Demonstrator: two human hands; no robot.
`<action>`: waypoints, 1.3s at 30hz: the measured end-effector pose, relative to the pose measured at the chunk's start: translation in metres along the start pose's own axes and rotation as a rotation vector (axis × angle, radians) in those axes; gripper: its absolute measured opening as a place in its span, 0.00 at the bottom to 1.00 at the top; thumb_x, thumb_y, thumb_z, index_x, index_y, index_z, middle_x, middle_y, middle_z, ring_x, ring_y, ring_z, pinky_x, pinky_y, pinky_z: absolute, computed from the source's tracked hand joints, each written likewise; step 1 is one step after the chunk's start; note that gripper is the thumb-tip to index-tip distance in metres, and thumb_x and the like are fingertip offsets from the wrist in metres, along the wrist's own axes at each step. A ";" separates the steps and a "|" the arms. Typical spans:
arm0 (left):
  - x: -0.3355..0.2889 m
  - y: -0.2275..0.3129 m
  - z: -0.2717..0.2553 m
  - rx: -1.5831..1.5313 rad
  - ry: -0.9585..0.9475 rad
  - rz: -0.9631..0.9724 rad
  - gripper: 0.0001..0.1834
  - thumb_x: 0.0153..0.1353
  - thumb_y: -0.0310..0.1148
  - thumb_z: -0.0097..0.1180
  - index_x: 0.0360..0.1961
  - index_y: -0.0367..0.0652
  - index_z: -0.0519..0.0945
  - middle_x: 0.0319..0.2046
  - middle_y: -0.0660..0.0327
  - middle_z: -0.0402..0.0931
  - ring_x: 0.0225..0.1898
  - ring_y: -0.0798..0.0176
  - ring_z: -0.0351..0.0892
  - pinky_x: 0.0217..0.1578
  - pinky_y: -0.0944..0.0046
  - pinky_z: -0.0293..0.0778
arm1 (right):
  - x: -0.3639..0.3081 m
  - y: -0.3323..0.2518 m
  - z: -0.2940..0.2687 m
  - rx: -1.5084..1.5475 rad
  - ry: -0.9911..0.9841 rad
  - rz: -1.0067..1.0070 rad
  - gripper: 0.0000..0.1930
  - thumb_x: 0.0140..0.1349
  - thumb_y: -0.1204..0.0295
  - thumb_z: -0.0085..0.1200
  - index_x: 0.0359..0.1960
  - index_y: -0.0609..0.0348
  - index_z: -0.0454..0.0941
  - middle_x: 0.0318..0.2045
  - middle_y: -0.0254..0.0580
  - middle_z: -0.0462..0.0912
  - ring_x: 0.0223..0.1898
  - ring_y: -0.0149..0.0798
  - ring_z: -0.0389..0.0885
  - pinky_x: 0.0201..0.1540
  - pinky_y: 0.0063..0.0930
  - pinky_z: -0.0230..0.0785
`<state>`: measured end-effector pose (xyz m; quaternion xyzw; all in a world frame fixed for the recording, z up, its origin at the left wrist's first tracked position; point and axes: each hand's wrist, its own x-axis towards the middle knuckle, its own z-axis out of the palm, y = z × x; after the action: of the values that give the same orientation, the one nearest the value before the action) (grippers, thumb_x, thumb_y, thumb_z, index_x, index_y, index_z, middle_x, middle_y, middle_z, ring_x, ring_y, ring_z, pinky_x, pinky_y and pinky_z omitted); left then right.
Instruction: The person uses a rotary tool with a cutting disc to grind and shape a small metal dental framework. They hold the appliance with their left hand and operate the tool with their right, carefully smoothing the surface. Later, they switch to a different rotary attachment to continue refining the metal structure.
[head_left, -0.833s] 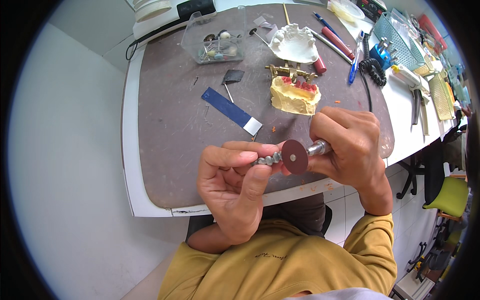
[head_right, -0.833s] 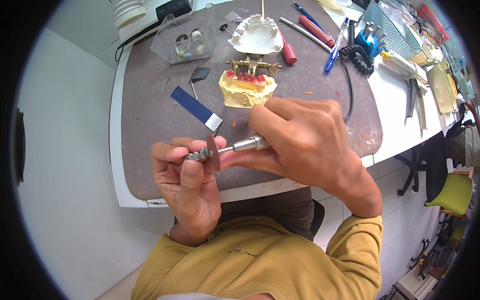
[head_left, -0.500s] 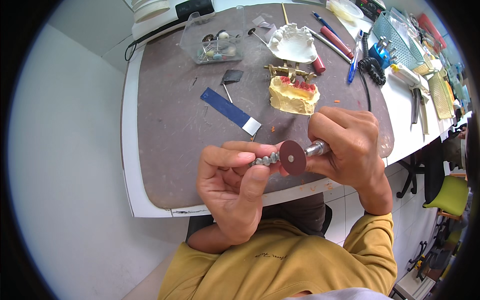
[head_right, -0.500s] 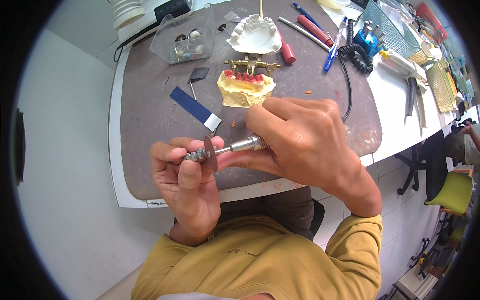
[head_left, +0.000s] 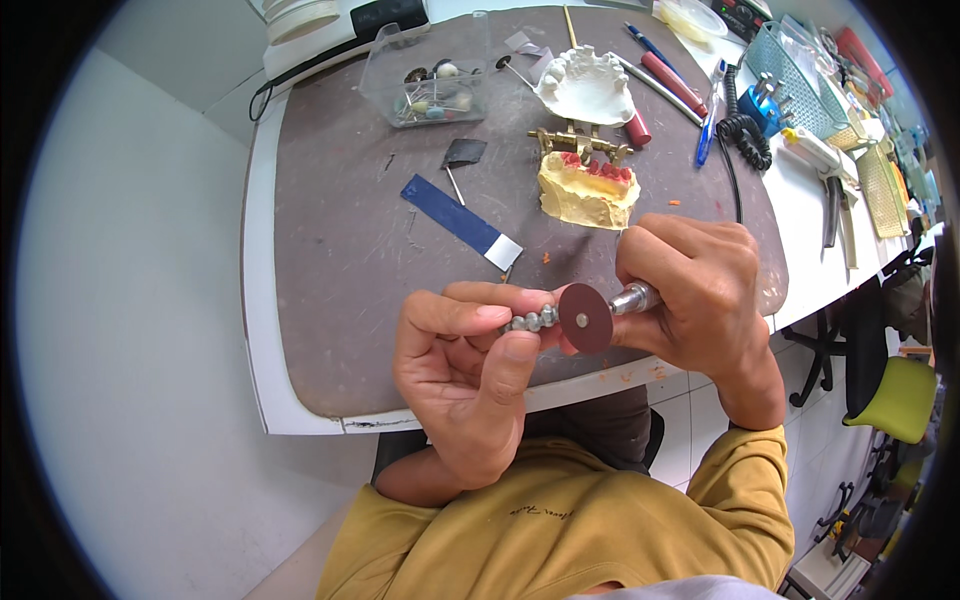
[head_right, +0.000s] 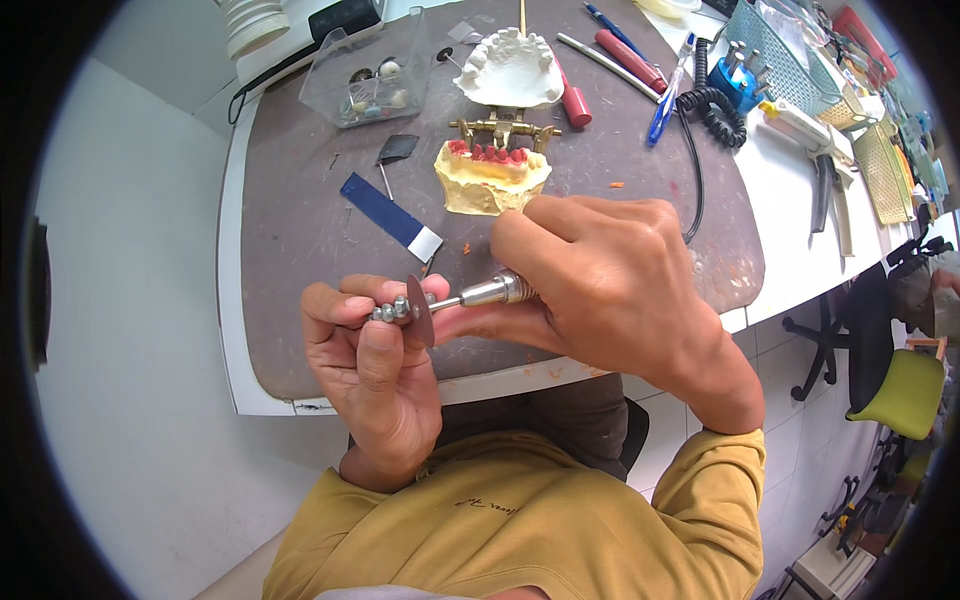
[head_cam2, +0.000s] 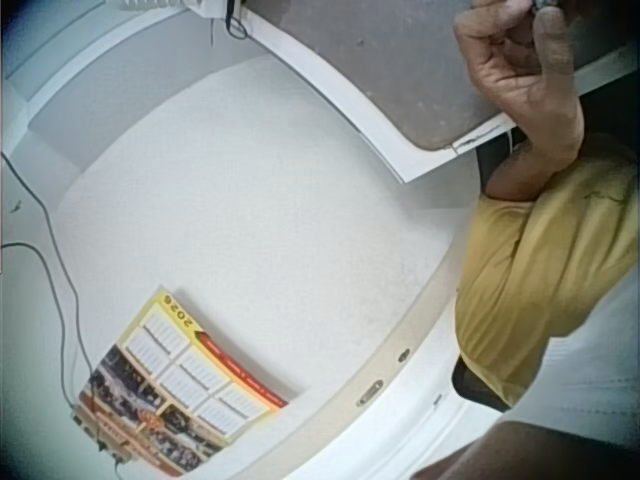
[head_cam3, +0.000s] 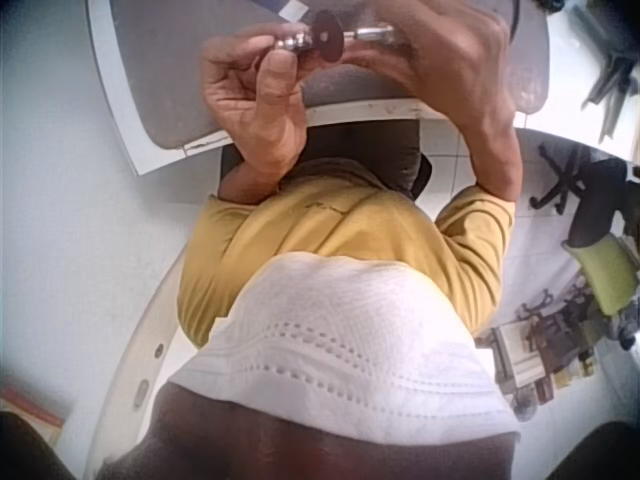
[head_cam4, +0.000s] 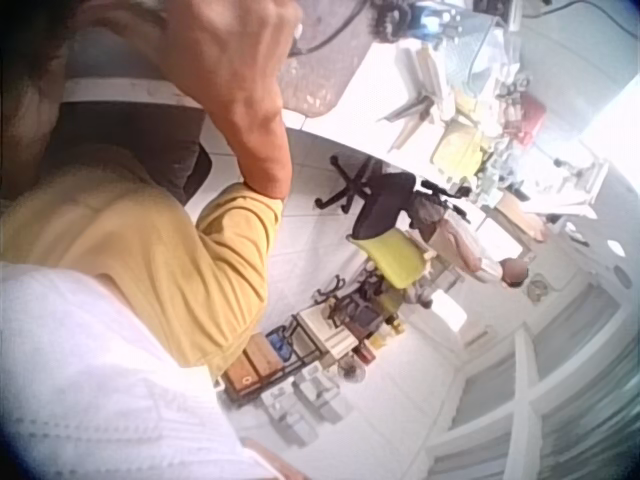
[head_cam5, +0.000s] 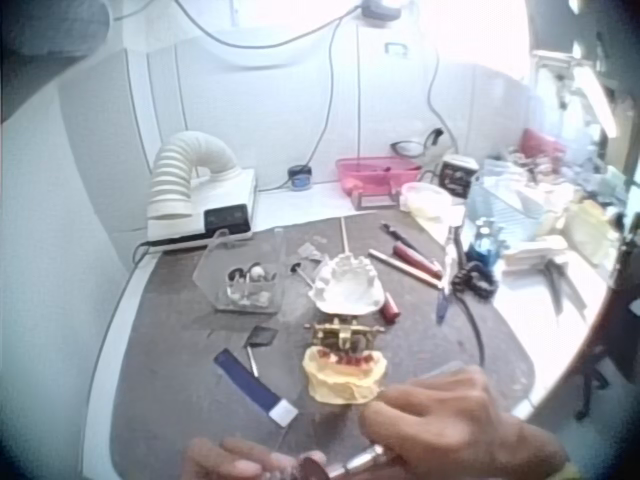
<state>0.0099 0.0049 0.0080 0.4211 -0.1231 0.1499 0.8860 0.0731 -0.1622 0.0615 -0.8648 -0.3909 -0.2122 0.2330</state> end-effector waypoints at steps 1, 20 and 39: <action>0.000 0.001 0.000 -0.001 0.004 -0.008 0.08 0.65 0.24 0.51 0.45 0.41 0.69 0.43 0.52 0.76 0.48 0.51 0.80 0.49 0.57 0.82 | 0.000 0.000 0.000 0.000 -0.010 0.000 0.27 0.40 0.48 0.69 0.17 0.54 0.66 0.12 0.30 0.66 0.13 0.34 0.71 0.15 0.27 0.62; 0.001 -0.001 0.002 -0.050 0.060 -0.019 0.11 0.64 0.20 0.51 0.46 0.37 0.67 0.44 0.45 0.74 0.48 0.49 0.80 0.44 0.55 0.83 | -0.002 0.003 0.000 0.010 0.023 0.011 0.26 0.41 0.48 0.69 0.18 0.55 0.68 0.12 0.30 0.67 0.13 0.34 0.71 0.15 0.28 0.60; 0.001 -0.001 0.000 -0.001 -0.023 0.006 0.10 0.66 0.22 0.50 0.47 0.39 0.69 0.46 0.52 0.75 0.50 0.50 0.79 0.50 0.59 0.81 | 0.001 0.001 -0.001 0.018 0.017 -0.008 0.24 0.42 0.49 0.69 0.19 0.55 0.72 0.13 0.30 0.71 0.14 0.33 0.74 0.15 0.26 0.63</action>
<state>0.0116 0.0046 0.0071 0.4220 -0.1346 0.1477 0.8843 0.0744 -0.1632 0.0629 -0.8592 -0.3943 -0.2171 0.2434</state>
